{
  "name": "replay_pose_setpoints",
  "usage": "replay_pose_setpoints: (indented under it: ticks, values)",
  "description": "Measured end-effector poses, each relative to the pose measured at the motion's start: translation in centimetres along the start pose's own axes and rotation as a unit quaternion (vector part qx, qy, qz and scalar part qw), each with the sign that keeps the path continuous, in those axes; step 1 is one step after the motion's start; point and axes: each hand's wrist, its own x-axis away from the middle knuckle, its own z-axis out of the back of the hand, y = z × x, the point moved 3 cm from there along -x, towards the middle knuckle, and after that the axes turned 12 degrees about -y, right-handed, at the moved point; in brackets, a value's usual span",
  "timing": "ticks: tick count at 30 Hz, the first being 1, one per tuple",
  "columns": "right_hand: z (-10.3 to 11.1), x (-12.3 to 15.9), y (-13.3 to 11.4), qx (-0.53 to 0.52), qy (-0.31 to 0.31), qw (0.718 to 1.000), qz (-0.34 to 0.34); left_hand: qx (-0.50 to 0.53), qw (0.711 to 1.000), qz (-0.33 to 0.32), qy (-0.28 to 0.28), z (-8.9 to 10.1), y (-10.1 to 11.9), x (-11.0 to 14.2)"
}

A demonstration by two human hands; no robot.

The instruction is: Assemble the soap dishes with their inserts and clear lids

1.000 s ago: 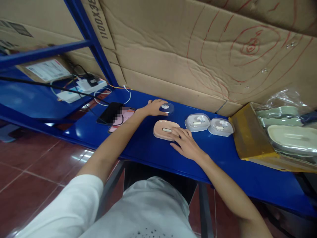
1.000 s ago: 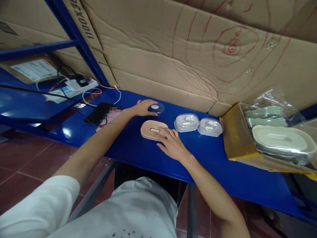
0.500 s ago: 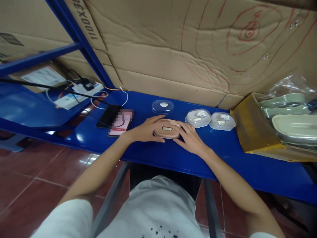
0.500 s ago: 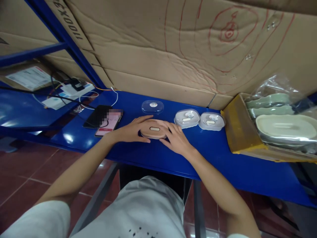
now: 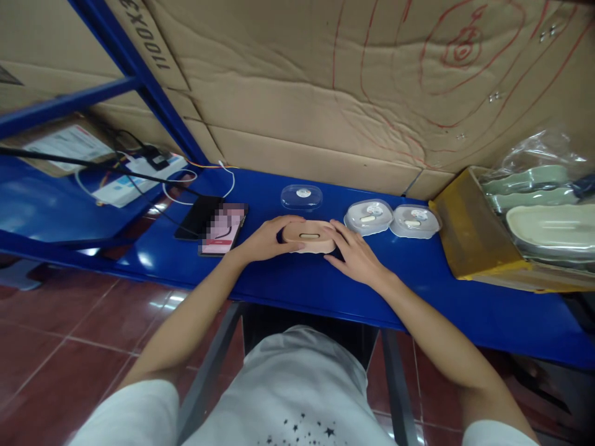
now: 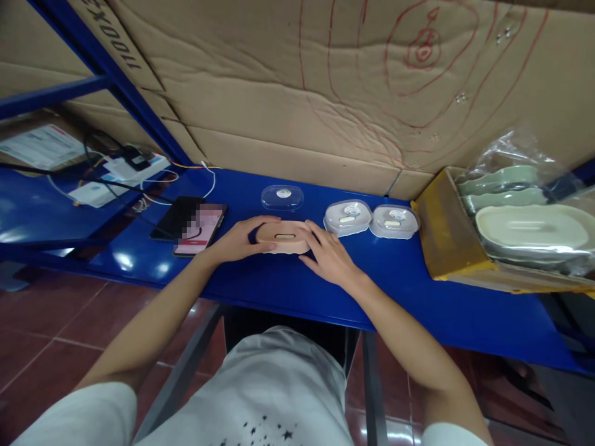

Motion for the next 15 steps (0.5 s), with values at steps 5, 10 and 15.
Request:
replay_pose_setpoints:
  ticks: [5,10,15]
  values:
    - [0.42,-0.03,-0.24,0.001,0.013,1.0,-0.013,-0.006,1.0,0.003,0.011,-0.18,0.15,0.03]
    - [0.17,-0.05,-0.04,0.007,0.022,1.0,-0.013,-0.022,1.0,0.003,0.017,-0.23,0.23,0.07]
    - [-0.44,-0.03,0.11,0.009,0.008,1.0,-0.005,-0.032,0.998,-0.009,0.053,0.1,0.36,0.42]
